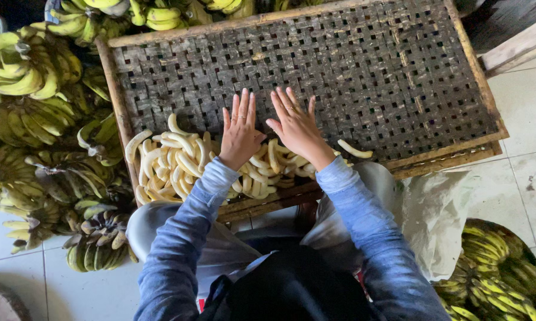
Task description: The person sits at a woven bamboo tray and peels bananas one at a time using a small knife, cutting the peel and pulling it off by hand. Peeled bananas are placed on the tray while discarded peels are set aside, and the pile of peeled bananas grows over the episode.
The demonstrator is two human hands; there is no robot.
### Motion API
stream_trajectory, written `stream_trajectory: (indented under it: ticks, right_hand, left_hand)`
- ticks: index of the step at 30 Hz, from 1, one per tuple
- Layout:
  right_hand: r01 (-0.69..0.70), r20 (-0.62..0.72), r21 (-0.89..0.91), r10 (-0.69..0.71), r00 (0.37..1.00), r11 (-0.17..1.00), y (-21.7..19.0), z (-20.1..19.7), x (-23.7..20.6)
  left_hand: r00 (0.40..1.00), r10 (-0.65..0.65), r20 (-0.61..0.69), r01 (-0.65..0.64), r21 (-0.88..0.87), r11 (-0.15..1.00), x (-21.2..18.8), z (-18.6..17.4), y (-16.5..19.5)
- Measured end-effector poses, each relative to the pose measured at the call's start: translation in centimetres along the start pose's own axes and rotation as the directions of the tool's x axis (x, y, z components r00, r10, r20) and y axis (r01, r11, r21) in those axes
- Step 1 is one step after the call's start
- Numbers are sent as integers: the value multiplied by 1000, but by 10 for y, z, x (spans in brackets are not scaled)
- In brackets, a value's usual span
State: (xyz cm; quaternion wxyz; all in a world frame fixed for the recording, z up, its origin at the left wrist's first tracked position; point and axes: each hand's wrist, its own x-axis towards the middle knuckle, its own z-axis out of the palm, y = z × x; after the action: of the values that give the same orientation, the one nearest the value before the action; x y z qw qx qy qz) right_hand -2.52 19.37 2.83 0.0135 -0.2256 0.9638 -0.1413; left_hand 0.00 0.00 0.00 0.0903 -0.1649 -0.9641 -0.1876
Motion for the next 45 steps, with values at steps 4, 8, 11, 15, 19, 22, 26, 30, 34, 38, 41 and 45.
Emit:
stream_trajectory:
  ticks: [4,8,11,15,19,22,26,30,34,38,41,45]
  right_hand:
    - [22,-47,3,-21,999,1000,-4,-1,-4]
    - [36,-63,-27,-38,997,999,-4,0,-2]
    - [40,-62,-31,-42,997,999,-2,1,-3]
    - [54,-69,-14,-55,996,998,0,3,-7]
    - [65,-88,-32,-68,994,997,0,1,-10]
    - [61,-67,-38,-64,996,997,0,0,-11]
    - [43,-33,-45,-45,998,998,0,0,-10]
    - [10,16,-34,-10,1000,999,6,-1,-8]
    - [7,-2,-8,-7,1000,1000,11,-3,-8]
    - [-2,9,-19,2,1000,1000,14,-4,-10]
    - [-4,-2,-17,4,1000,1000,17,-4,-10]
    - [-16,10,-33,16,1000,999,28,0,-11]
  left_hand:
    - [1000,-26,14,26,-27,999,-4,-2,-6]
    - [999,-31,30,32,-28,999,-5,-3,-8]
    - [999,-20,28,21,-45,999,-2,-4,-6]
    - [1000,-3,19,3,-46,999,1,-6,-1]
    - [999,15,52,-11,-91,996,5,-12,6]
    - [999,24,41,-19,-116,993,3,-15,9]
    - [998,16,55,-11,-95,995,1,-16,7]
    - [998,34,60,-29,-84,996,0,-15,3]
    - [997,22,70,-17,-79,997,0,-15,1]
    - [997,31,71,-27,-60,998,0,-16,3]
    - [997,33,75,-29,-57,998,1,-17,3]
    - [995,52,88,-49,-31,998,1,-15,0]
